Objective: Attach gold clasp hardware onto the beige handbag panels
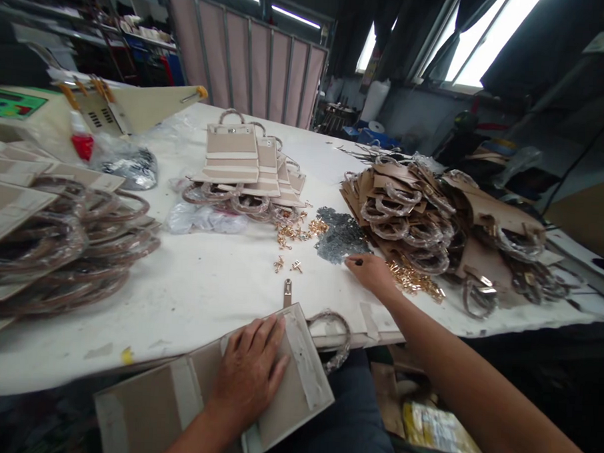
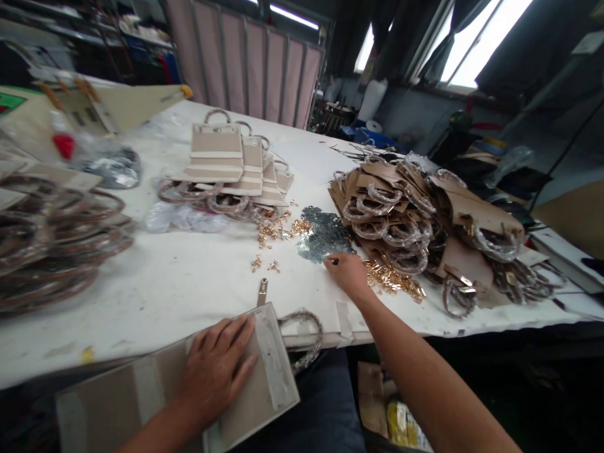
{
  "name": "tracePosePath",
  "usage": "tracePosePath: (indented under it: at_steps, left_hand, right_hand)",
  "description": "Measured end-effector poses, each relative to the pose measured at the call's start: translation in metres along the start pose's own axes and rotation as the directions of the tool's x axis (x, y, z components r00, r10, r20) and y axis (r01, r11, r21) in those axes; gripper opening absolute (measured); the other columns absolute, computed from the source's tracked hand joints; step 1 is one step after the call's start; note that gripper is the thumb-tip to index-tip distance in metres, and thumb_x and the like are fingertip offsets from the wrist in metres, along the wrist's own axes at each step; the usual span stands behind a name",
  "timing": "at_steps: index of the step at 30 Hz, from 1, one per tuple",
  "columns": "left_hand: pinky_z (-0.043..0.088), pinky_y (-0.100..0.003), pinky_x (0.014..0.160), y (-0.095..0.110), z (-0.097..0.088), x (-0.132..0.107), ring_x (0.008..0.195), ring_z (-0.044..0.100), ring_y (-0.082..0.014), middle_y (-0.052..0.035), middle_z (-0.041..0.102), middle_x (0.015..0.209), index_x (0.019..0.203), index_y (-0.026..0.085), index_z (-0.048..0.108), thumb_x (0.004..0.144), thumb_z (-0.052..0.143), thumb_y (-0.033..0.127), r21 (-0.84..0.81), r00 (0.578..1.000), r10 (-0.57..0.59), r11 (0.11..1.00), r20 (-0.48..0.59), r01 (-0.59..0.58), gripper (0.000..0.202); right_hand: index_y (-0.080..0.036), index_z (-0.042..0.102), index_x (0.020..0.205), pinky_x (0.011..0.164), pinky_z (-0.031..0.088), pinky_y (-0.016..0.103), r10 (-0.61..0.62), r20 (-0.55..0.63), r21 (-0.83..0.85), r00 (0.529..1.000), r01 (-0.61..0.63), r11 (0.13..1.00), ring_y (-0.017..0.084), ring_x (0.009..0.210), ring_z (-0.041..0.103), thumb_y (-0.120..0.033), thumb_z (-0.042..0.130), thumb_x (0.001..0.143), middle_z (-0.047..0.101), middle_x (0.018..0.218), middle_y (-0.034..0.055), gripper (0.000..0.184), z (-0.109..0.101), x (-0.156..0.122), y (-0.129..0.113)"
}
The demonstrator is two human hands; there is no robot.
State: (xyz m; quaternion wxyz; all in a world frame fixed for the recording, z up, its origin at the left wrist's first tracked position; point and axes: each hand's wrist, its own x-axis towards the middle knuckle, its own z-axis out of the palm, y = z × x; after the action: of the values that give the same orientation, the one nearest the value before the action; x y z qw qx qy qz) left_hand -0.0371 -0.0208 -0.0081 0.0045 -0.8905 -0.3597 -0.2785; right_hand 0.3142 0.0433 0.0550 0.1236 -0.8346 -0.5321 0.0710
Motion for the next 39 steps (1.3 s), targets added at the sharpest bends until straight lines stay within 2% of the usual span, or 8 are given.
tracePosePath:
  at_steps: [5,14,19,25,29,32,35,39]
  left_hand:
    - [0.040,-0.048,0.109,-0.001,0.001,-0.001,0.125,0.061,-0.0325,-0.0130,0.069,0.142,0.144,0.017,0.066,0.100,0.057,0.031,-0.015,1.000,-0.014,1.000,0.003,0.014,0.047]
    - [0.039,-0.048,0.110,-0.002,0.001,-0.002,0.126,0.060,-0.0327,-0.0127,0.068,0.144,0.145,0.015,0.065,0.101,0.057,0.032,-0.020,0.999,-0.013,1.000,0.037,0.014,0.047]
    - [0.038,-0.047,0.110,0.000,0.000,-0.003,0.127,0.059,-0.0324,-0.0121,0.068,0.145,0.144,0.016,0.065,0.102,0.057,0.033,-0.025,0.999,-0.014,1.000,0.031,0.015,0.047]
    - [0.039,-0.048,0.110,0.000,0.000,-0.005,0.130,0.057,-0.0324,-0.0113,0.067,0.146,0.147,0.015,0.063,0.101,0.059,0.033,-0.024,0.999,-0.022,0.999,0.042,0.024,0.049]
    - [0.038,-0.050,0.111,0.002,0.001,-0.007,0.133,0.055,-0.0333,-0.0110,0.064,0.150,0.150,0.016,0.060,0.101,0.061,0.036,-0.030,0.994,-0.040,0.999,0.097,0.043,0.053]
    - [0.038,-0.050,0.112,0.004,0.000,-0.008,0.135,0.053,-0.0339,-0.0117,0.061,0.153,0.152,0.017,0.057,0.100,0.062,0.039,-0.031,0.989,-0.048,0.998,0.142,0.053,0.056]
    - [0.038,-0.050,0.112,0.006,-0.002,-0.008,0.136,0.052,-0.0342,-0.0120,0.060,0.154,0.154,0.018,0.056,0.101,0.061,0.040,-0.029,0.983,-0.059,0.997,0.173,0.065,0.057]
    - [0.038,-0.050,0.113,0.008,-0.004,-0.008,0.137,0.051,-0.0341,-0.0118,0.059,0.154,0.154,0.018,0.055,0.101,0.060,0.041,-0.032,0.980,-0.069,0.997,0.187,0.076,0.057]
  right_hand:
    - [-0.026,0.086,0.111,0.083,0.051,0.031,0.049,0.010,-0.059,0.999,-0.048,0.997,0.027,0.103,0.074,-0.047,0.064,0.095,0.083,0.111,0.0102,0.035,0.015,0.034,0.015]
    - [-0.026,0.086,0.108,0.082,0.049,0.031,0.013,0.052,-0.064,0.999,-0.009,0.998,0.026,0.100,0.073,-0.037,0.067,0.090,0.082,0.111,0.0083,0.028,0.023,0.032,0.024]
    - [-0.020,0.086,0.094,0.076,0.049,0.028,-0.014,0.112,0.016,0.994,0.012,1.000,0.022,0.087,0.073,-0.029,0.074,0.083,0.083,0.094,0.0079,0.018,0.022,0.038,0.030]
    - [-0.018,0.083,0.083,0.062,0.048,0.028,-0.025,0.135,0.119,0.990,0.008,0.993,0.021,0.068,0.070,-0.030,0.077,0.080,0.078,0.072,0.0062,0.014,0.018,0.032,0.033]
    - [-0.019,0.084,0.093,0.070,0.050,0.029,-0.076,0.079,0.174,0.994,0.062,0.983,0.023,0.079,0.072,-0.028,0.075,0.079,0.081,0.088,0.0085,0.019,0.012,0.016,0.033]
    - [-0.017,0.082,0.112,0.066,0.050,0.030,-0.105,0.083,0.241,0.991,0.082,0.967,0.020,0.068,0.069,-0.034,0.071,0.083,0.080,0.086,0.0074,0.035,0.003,-0.005,0.025]
    - [-0.017,0.080,0.117,0.059,0.049,0.030,-0.159,0.139,0.394,0.977,0.092,0.915,0.017,0.055,0.064,-0.042,0.072,0.083,0.077,0.078,0.0044,0.043,-0.008,-0.044,0.001]
    - [-0.018,0.082,0.107,0.058,0.050,0.030,-0.228,0.260,0.584,0.938,0.035,0.811,0.017,0.059,0.064,-0.047,0.076,0.080,0.077,0.079,0.0046,0.041,-0.005,-0.114,-0.039]
